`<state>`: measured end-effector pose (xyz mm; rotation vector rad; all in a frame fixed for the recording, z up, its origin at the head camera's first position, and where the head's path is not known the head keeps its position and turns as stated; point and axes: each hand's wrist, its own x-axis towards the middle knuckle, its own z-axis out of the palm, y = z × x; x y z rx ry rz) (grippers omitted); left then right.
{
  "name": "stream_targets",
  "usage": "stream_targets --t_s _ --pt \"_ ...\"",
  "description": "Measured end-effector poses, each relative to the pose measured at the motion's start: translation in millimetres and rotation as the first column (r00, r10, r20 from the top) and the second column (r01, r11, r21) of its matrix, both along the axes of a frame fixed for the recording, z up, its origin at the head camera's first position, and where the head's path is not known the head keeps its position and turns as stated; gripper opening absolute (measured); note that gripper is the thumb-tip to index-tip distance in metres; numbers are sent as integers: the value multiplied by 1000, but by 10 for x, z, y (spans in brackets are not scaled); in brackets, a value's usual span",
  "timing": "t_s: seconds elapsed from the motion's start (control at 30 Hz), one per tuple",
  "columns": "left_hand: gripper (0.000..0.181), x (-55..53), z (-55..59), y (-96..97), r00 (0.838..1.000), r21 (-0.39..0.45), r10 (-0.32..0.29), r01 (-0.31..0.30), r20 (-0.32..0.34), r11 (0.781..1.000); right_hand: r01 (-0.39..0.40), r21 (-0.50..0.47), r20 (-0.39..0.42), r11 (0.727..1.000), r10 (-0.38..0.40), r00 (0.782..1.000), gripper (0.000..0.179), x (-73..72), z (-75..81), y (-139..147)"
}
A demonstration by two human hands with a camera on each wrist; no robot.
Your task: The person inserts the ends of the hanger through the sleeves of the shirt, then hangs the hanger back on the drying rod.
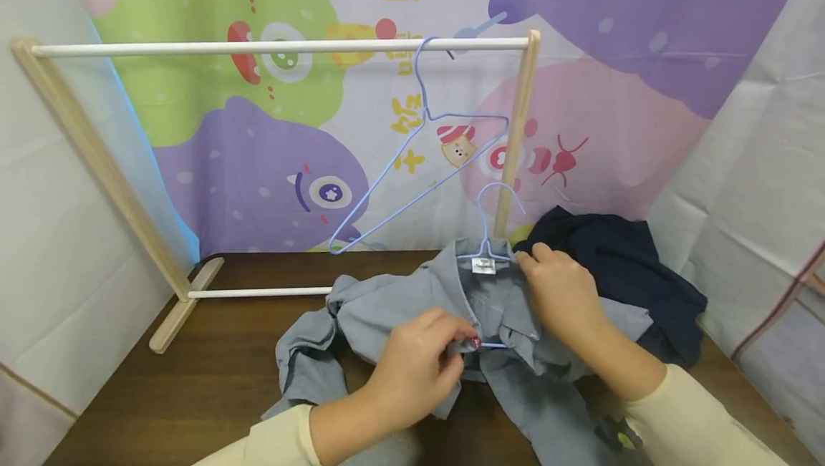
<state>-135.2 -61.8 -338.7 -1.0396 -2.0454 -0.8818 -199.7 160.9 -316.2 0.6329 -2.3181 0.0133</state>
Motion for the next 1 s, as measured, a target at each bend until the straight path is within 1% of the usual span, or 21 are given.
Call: stream_targets --t_s 0.2,0.27,0.3,0.37,0.4,0.43,0.5,0.57,0.6,0.63,0.67,0.7,0.73,0.77,0.8,0.83,0.87,0.9,0.93,0.97,1.0 --pt "32 64 -175 151 1000 -37 -12 12 -7 999 82 -84 34 993 -80 996 29 -15 83 41" --pt "33 66 -225 185 1000 -34 -21 21 -5 999 93 -124 28 988 -90 996 28 -23 98 54" --pt "33 62 -247 196 1000 -28 -28 28 8 999 89 -142 19 986 -87 996 28 -28 101 60" --pt "33 44 -274 204 997 -14 -46 47 54 999 68 -176 -6 982 -71 997 29 -40 100 68" --pt "32 30 -278 199 994 -8 -54 55 90 998 53 -188 -25 981 -59 998 28 -48 95 71" --pt "30 15 -278 188 990 -10 -57 59 130 998 36 -199 -44 979 -46 998 27 -54 93 73" --pt "24 -15 -251 150 974 -13 -68 73 217 997 8 -214 -81 977 -26 996 27 -64 84 79" --pt "21 -51 -199 90 964 -22 -62 70 260 997 -13 -224 -112 974 -13 994 25 -75 70 90" --pt "21 -75 -164 55 965 -20 -54 61 256 998 -21 -227 -124 974 -8 992 25 -77 63 98" --pt "21 -105 -122 16 970 -13 -49 54 237 998 -29 -229 -134 973 -2 991 24 -76 56 107" --pt "20 -147 -75 -26 980 -3 -40 41 195 999 -37 -229 -141 973 5 990 24 -74 50 117" --pt "19 -200 -24 -70 991 6 -16 15 132 1000 -45 -226 -147 973 12 989 24 -71 44 126" --pt "19 -261 34 -117 998 8 21 -21 59 1000 -54 -221 -153 974 20 988 25 -65 41 134" --pt "19 -327 96 -164 998 13 56 -56 -11 998 -66 -215 -158 974 32 987 26 -55 39 139" --pt "20 -397 158 -210 994 10 82 -81 -68 997 -80 -207 -164 975 46 985 27 -40 39 140" --pt "22 -462 222 -255 989 -5 99 -100 -109 995 -101 -199 -171 975 67 983 29 -23 41 135" --pt "25 -522 274 -298 984 -34 113 -119 -137 992 -123 -188 -177 974 89 980 30 -4 44 125" --pt "29 -568 326 -335 981 -73 123 -135 -149 988 -147 -174 -186 974 114 976 31 15 47 110" --pt "34 -601 368 -365 981 -124 126 -145 -146 982 -171 -157 -195 973 139 971 31 35 50 91" --pt "37 -623 396 -389 983 -182 129 -151 -127 972 -197 -142 -204 970 166 965 30 52 52 69" --pt "40 -636 414 -405 985 -242 136 -159 -109 957 -221 -126 -214 967 191 958 29 67 58 46"
